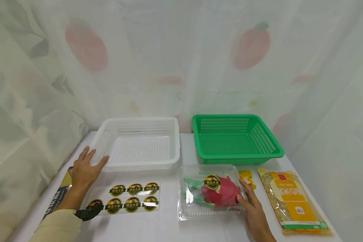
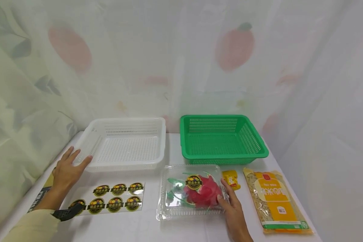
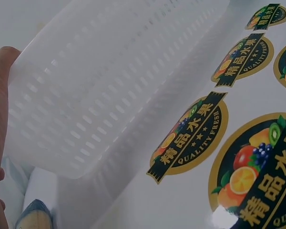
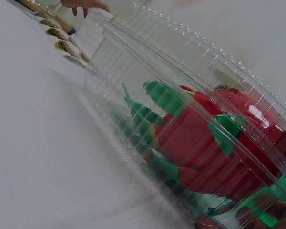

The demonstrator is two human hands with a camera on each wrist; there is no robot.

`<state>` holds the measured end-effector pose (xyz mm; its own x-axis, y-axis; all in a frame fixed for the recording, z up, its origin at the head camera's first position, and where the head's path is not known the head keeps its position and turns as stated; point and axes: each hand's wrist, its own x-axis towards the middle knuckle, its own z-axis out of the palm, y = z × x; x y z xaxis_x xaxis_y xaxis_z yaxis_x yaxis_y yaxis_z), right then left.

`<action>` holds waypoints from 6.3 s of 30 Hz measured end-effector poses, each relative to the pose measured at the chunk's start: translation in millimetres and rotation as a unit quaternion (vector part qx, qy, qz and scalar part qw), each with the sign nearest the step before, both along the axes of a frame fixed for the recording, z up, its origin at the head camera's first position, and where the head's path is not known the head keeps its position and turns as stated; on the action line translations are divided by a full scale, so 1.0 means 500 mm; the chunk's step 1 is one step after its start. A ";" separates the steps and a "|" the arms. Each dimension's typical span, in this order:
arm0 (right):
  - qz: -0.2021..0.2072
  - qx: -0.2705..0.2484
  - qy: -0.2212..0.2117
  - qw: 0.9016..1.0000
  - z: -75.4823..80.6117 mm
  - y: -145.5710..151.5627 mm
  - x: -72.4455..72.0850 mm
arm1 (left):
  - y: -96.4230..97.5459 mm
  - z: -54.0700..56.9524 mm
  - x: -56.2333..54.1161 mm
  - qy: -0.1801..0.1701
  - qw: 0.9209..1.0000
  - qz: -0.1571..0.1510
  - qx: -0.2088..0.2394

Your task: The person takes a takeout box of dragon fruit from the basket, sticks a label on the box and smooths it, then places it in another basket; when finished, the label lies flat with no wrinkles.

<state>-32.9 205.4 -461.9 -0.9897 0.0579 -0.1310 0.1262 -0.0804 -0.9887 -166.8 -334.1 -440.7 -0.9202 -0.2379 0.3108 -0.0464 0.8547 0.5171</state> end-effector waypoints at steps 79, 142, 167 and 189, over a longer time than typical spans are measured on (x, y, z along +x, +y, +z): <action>-0.040 -0.224 0.083 0.970 0.315 -0.169 -0.132 | 0.007 0.006 0.002 -0.021 1.000 0.006 0.013; -0.073 -0.072 0.026 0.994 0.171 -0.498 -0.396 | 0.018 0.011 0.004 -0.021 0.999 0.004 0.028; -0.064 0.018 0.025 0.998 0.134 -0.566 -0.427 | 0.010 0.018 0.010 -0.019 0.999 -0.008 0.031; 0.004 0.093 -0.024 0.995 0.132 -0.574 -0.437 | 0.019 0.012 0.009 -0.028 0.999 -0.003 0.033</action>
